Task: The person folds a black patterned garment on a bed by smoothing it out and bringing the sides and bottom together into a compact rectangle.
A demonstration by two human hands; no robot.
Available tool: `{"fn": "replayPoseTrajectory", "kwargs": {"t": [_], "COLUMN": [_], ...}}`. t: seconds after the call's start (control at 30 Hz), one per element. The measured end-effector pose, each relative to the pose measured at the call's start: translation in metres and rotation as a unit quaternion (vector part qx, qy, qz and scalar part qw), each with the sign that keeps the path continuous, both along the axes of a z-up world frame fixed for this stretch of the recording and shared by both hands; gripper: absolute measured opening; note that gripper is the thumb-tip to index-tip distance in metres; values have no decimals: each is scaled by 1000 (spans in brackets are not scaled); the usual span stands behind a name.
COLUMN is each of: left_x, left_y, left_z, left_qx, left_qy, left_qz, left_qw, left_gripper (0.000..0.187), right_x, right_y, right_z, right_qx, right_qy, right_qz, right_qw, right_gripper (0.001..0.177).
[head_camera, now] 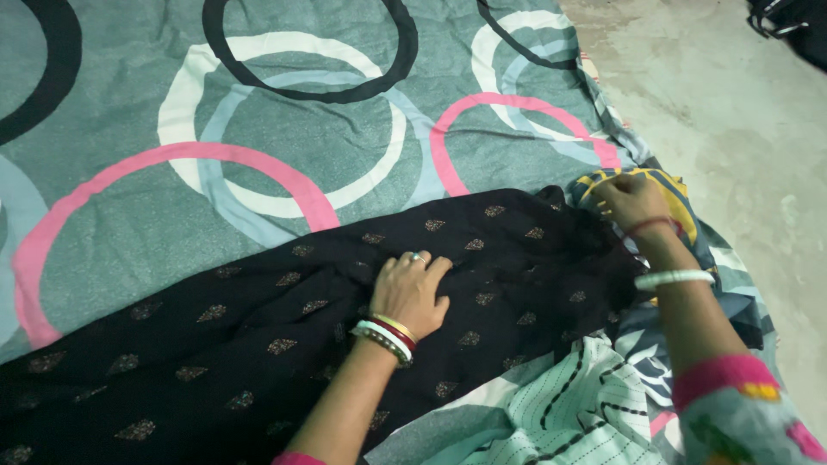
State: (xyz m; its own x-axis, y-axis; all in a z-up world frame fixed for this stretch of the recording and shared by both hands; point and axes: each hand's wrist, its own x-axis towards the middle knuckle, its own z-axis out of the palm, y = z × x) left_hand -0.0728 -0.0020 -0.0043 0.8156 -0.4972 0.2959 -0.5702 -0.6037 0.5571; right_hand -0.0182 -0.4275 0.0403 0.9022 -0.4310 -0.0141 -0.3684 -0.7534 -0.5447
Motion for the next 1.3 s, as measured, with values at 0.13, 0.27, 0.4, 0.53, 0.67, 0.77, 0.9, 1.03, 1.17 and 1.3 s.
{"fn": "replayPoseTrajectory", "kwargs": {"t": [0.13, 0.27, 0.4, 0.53, 0.67, 0.77, 0.9, 1.03, 1.17, 1.3], "left_x": [-9, -7, -6, -8, -8, -7, -7, -8, -8, -8], "left_y": [-4, -3, -3, -3, -3, -2, -3, -3, -2, -3], "left_z": [-12, -18, -20, -20, -19, -20, -22, -23, -24, -25], "left_qx": [0, -10, -15, -24, -18, -16, -22, -30, -34, -33], "left_qy": [-8, -2, 2, -9, 5, 10, 1, 1, -9, -8], "left_qz": [15, 14, 15, 17, 18, 19, 26, 24, 26, 27], "left_qw": [1000, 1000, 1000, 1000, 1000, 1000, 999, 999, 999, 999], "left_gripper": [55, 56, 57, 59, 59, 58, 58, 57, 56, 56], "right_x": [45, 71, 81, 91, 99, 89, 73, 71, 64, 52], "right_y": [20, 25, -7, -41, -60, -68, -68, -49, -13, -3], "right_z": [-13, -24, -44, -73, -93, -85, -57, -39, -46, -30], "right_qx": [25, -70, -13, 109, 153, 283, 307, 118, 39, -45], "right_qy": [141, 270, 129, -20, -66, 39, 247, 172, -19, -71], "right_qz": [-48, -35, 46, -131, -127, -139, -102, -36, -45, -116], "right_qw": [989, 960, 990, 985, 978, 948, 913, 977, 998, 990], "right_gripper": [63, 71, 70, 58, 58, 56, 58, 58, 48, 47]}}
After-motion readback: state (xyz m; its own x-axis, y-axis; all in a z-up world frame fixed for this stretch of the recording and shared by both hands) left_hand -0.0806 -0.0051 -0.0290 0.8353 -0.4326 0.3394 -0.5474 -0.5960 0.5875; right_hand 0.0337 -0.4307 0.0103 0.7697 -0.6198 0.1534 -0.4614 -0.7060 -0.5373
